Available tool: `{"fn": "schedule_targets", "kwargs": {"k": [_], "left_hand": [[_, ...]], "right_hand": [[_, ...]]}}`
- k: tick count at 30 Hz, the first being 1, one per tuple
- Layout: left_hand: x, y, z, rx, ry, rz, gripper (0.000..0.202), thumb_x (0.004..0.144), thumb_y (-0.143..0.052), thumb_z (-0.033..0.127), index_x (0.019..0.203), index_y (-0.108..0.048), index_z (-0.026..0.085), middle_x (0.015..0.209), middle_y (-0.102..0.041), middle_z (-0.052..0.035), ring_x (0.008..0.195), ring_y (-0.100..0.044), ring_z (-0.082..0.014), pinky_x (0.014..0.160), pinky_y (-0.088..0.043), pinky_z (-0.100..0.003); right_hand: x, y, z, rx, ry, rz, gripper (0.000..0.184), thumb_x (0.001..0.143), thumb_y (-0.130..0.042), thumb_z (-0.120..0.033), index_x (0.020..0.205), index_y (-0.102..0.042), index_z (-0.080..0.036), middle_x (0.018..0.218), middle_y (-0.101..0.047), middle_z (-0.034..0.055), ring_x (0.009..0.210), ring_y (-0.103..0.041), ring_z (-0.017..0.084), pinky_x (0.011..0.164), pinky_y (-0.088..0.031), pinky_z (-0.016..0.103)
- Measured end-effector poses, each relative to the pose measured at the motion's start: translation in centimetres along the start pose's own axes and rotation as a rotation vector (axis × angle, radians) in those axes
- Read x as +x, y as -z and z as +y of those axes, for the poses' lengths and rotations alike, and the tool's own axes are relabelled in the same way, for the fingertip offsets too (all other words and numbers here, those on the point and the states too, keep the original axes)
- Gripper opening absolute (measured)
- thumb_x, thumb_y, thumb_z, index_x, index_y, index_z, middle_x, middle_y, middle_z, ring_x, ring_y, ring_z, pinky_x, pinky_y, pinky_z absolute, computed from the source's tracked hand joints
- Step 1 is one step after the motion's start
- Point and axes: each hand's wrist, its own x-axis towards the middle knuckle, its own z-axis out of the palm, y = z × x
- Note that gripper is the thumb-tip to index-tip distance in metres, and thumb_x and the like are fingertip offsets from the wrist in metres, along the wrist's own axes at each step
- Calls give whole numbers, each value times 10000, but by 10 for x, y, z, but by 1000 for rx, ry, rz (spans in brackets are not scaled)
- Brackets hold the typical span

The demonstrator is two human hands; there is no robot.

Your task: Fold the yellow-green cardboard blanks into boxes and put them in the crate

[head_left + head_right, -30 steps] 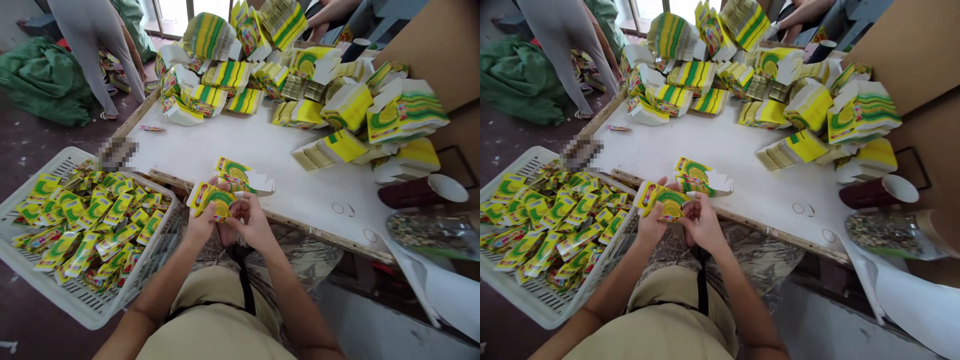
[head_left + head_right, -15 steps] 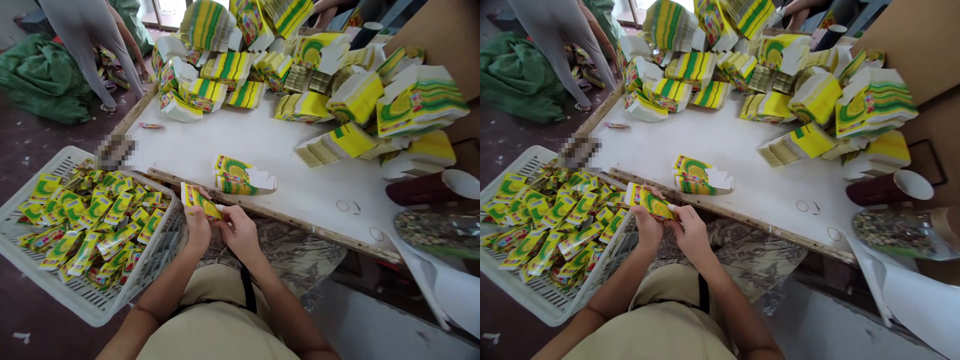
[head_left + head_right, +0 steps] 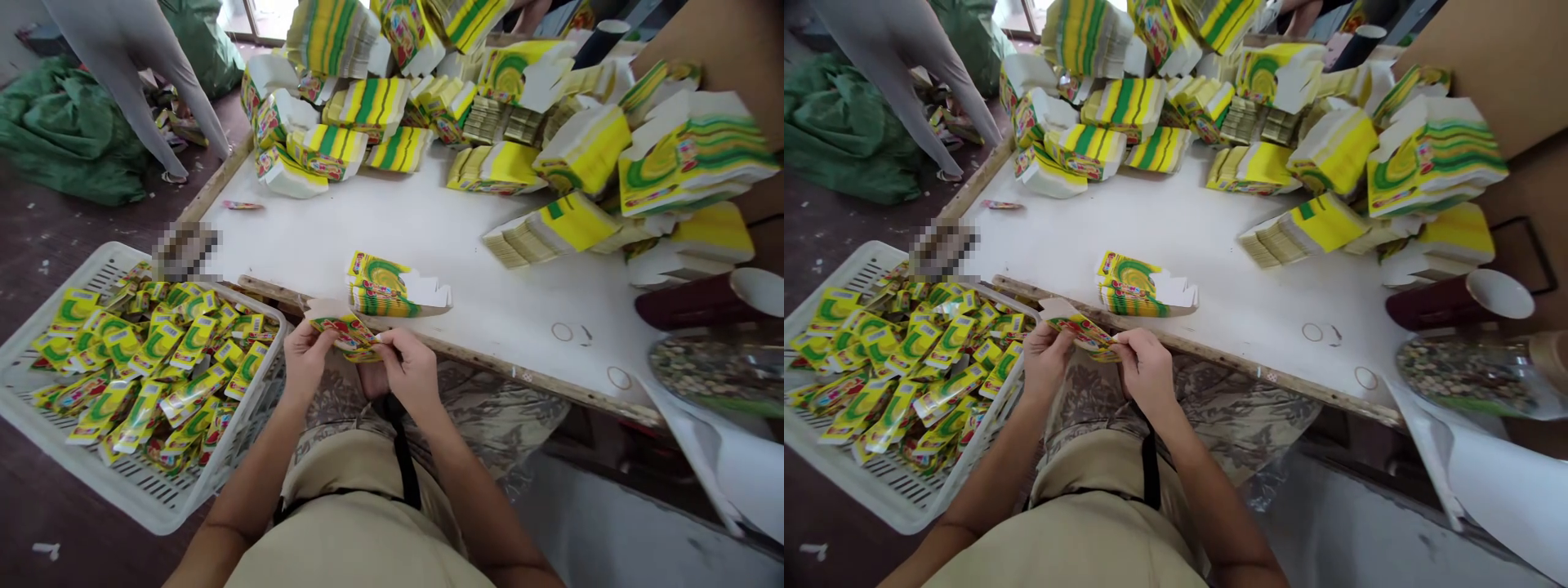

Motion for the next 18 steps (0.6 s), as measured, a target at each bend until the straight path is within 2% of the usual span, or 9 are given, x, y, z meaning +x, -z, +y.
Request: {"fn": "schedule_targets", "kwargs": {"k": [3,6,8,10,12,14,15,16,18], "left_hand": [[7,23,30,30,-4,-217,609,687,-733,625,1113,-671,193,1093,-709,-111,1028,-656,-257,893,-513,-351],[9,37,63,293,-81,-481,988,630,-631,792,1417,-430,229,1416,-517,-147,1320,-470,-324,1080,-392,-435],[5,34,71,605,-96,-631,1068,573,-747,715,1446,-378,223,1445,-479,-158,1328,-453,-356,1101,-361,-472],[0,23,65,822,-74,-760,918,605,-818,554,1378,-448,225,1341,-569,-138,1215,-553,-347,1029,-432,-471],[-6,10,50,901,-60,-751,681,691,-777,414,1281,-496,221,1208,-630,-100,1084,-624,-302,916,-503,-426],[-11,0,34,923,-108,-632,583,721,-733,332,1232,-478,213,1157,-621,-83,1041,-631,-270,859,-522,-389],[-13,-3,27,929,-151,-570,592,717,-730,313,1231,-454,212,1148,-609,-80,1039,-627,-264,850,-525,-379],[-15,-5,21,932,-203,-533,613,714,-729,297,1243,-429,215,1146,-599,-79,1042,-624,-259,849,-525,-373],[-19,-7,13,910,-321,-531,659,719,-714,256,1284,-377,222,1162,-580,-83,1054,-616,-251,854,-524,-362]], "right_hand": [[0,11,3,-169,211,66,138,927,-561,-176,846,-662,-224,812,-693,33,809,-620,194,749,-491,321],[-1,19,1,-295,434,62,167,930,-555,-137,898,-679,-245,843,-711,30,882,-612,198,828,-472,347],[-4,19,-3,-309,535,-25,184,934,-551,-129,944,-673,-266,857,-715,13,921,-616,188,903,-459,362],[-9,14,-7,-284,565,-63,207,933,-558,-130,988,-656,-304,921,-713,-5,1000,-613,183,1012,-414,393],[-14,6,-9,-196,455,44,245,908,-617,-189,1112,-612,-326,1128,-673,20,1151,-565,212,1093,-357,452],[-19,-3,-8,-7,192,202,464,879,-660,-305,1310,-488,-299,1369,-530,88,1289,-475,262,1114,-344,507],[-21,-7,-7,123,28,230,565,876,-653,-371,1379,-419,-266,1432,-464,121,1318,-452,280,1107,-361,518],[-22,-11,-6,268,-138,205,618,879,-630,-429,1410,-382,-236,1452,-442,140,1320,-458,287,1094,-386,516],[-22,-16,-6,561,-421,33,593,878,-598,-498,1378,-439,-221,1400,-516,130,1269,-524,282,1070,-431,494]]}}
